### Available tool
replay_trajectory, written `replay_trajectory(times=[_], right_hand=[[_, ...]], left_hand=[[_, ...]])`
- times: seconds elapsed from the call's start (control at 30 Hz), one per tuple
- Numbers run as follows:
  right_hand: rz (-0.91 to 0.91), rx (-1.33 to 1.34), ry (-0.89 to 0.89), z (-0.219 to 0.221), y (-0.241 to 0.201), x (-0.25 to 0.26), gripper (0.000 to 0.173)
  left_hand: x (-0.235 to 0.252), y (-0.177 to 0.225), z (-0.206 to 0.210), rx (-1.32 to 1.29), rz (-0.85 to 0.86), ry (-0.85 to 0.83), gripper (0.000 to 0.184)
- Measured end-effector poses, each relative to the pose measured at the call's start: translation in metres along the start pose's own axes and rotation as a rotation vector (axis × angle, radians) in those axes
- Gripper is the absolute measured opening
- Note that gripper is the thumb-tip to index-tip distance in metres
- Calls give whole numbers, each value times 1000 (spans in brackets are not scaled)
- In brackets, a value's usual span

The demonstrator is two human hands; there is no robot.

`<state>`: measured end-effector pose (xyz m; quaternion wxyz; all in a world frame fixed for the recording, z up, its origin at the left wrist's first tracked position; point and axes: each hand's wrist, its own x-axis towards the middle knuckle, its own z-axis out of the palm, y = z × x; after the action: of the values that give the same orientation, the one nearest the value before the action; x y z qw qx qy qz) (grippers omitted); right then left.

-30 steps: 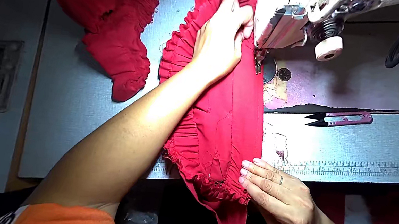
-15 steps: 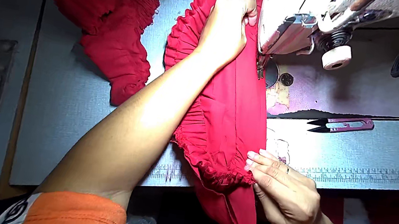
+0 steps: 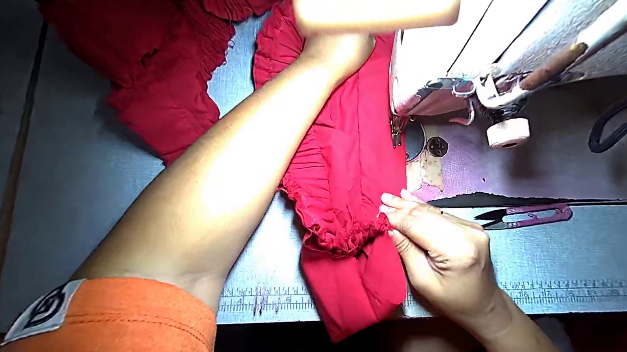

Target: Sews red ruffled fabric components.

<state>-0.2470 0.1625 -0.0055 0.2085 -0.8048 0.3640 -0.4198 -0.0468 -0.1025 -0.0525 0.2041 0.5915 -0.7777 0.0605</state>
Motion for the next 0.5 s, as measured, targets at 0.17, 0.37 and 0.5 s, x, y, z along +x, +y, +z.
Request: replay_trajectory(times=[0.17,0.37,0.5], right_hand=[[50,-18,26,-2,3,11,21],[67,5,38,-1,5,13,19],[66,27,40,-1,6,13,20]], left_hand=[[-17,-7,-8,-451,-37,45,51],[-42,21,-114,-271,151,-206,40],[-109,16,-176,-472,417,-207,37]])
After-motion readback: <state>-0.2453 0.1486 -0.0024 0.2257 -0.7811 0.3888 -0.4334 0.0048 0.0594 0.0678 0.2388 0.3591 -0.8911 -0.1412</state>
